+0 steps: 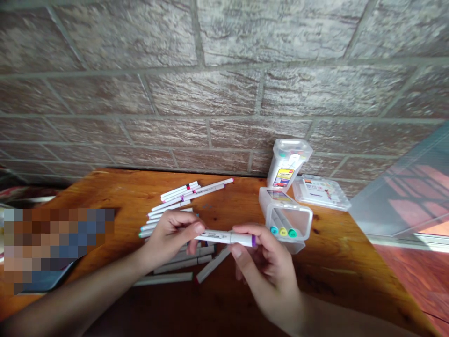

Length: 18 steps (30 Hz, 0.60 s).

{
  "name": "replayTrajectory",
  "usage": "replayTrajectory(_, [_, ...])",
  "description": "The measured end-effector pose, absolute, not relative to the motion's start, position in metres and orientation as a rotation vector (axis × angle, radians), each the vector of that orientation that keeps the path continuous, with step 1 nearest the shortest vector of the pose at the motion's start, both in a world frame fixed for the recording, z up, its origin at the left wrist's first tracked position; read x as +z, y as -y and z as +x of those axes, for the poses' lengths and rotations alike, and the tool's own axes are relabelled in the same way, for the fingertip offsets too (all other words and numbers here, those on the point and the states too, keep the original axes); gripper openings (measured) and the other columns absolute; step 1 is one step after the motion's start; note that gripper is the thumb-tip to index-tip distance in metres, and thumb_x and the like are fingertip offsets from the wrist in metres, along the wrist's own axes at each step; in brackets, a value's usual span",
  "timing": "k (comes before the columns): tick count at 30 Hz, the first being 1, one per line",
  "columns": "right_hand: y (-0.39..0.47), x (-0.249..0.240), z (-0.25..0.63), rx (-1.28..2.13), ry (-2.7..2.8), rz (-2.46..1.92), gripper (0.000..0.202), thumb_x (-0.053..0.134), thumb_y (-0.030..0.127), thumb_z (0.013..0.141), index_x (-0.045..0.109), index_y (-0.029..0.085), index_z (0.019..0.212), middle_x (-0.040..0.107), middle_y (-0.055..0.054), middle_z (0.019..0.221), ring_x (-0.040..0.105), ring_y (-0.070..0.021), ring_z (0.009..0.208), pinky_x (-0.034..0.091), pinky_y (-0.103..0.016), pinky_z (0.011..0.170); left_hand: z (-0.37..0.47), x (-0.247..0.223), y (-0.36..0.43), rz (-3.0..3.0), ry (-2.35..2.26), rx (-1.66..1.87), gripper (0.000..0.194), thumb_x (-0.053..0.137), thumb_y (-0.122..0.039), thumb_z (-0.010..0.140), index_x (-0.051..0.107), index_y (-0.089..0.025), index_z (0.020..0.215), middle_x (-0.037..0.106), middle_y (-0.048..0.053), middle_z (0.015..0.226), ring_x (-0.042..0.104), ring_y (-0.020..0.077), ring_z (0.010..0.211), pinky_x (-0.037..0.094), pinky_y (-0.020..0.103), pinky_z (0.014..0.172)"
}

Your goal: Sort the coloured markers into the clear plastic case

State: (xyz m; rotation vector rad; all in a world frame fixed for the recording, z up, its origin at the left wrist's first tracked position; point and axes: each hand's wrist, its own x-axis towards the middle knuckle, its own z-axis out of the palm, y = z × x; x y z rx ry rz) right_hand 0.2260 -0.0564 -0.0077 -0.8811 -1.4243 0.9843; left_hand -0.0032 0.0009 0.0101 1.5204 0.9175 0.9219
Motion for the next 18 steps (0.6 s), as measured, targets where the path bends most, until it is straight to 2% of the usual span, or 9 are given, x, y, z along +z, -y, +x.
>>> replayTrajectory(2, [0.054,-0.003,0.229,0.856,1.538,-0.848,0.025,0.068,0.016,0.103,0.073,0.03,0.124,0.073,0.002,0.076,0.066,-0.0112,0.051,0.055,-0.018,0.047,-0.002,0.011,-0.002,1.443,-0.9,0.898,0.058,0.073,-0.067,0.09,0.074,-0.013,0.072,0.066,0.003,0.047,0.057,0.011,0.04,0.045,0.018,0.043])
replayTrajectory(4, [0.051,0.003,0.232,0.672,1.683,-0.791,0.03,0.07,0.008,0.098,0.076,0.027,0.121,0.079,-0.002,0.088,0.073,-0.0136,0.06,0.06,-0.021,0.054,-0.002,0.01,-0.003,1.354,-0.881,0.9,0.058,0.074,-0.069,0.089,0.077,-0.012,0.082,0.066,0.002,0.045,0.057,0.0121,0.037,0.046,0.019,0.04])
replayTrajectory(6, [0.049,0.009,0.235,0.466,1.817,-0.723,0.033,0.073,0.003,0.091,0.078,0.023,0.117,0.082,-0.005,0.093,0.079,-0.0178,0.073,0.065,-0.024,0.067,-0.003,0.009,-0.004,1.271,-0.855,0.928,0.056,0.073,-0.067,0.09,0.079,-0.012,0.089,0.066,0.002,0.045,0.058,0.0132,0.035,0.048,0.02,0.039])
replayTrajectory(8, [0.049,0.015,0.238,0.312,1.895,-0.672,0.034,0.075,0.0,0.087,0.077,0.019,0.116,0.084,-0.006,0.09,0.081,-0.0188,0.076,0.066,-0.023,0.072,-0.005,0.008,-0.005,1.207,-0.808,0.966,0.052,0.072,-0.063,0.093,0.079,-0.012,0.091,0.067,0.002,0.045,0.059,0.0136,0.035,0.049,0.02,0.039])
replayTrajectory(15, [0.058,0.027,0.244,0.068,1.971,-0.652,0.029,0.071,-0.002,0.089,0.073,0.016,0.112,0.082,-0.004,0.08,0.078,-0.0147,0.061,0.063,-0.02,0.062,-0.009,0.006,-0.005,1.163,-0.626,1.068,0.028,0.087,-0.039,0.087,0.08,-0.014,0.097,0.075,0.002,0.066,0.065,0.0116,0.051,0.052,0.018,0.045])
replayTrajectory(18, [0.064,0.031,0.248,0.096,1.994,-0.687,0.024,0.07,0.0,0.092,0.073,0.014,0.111,0.082,-0.004,0.08,0.078,-0.0133,0.061,0.063,-0.018,0.062,-0.009,0.005,-0.005,1.177,-0.63,1.059,0.024,0.085,-0.038,0.091,0.077,-0.015,0.094,0.077,0.003,0.067,0.064,0.0105,0.051,0.05,0.017,0.048])
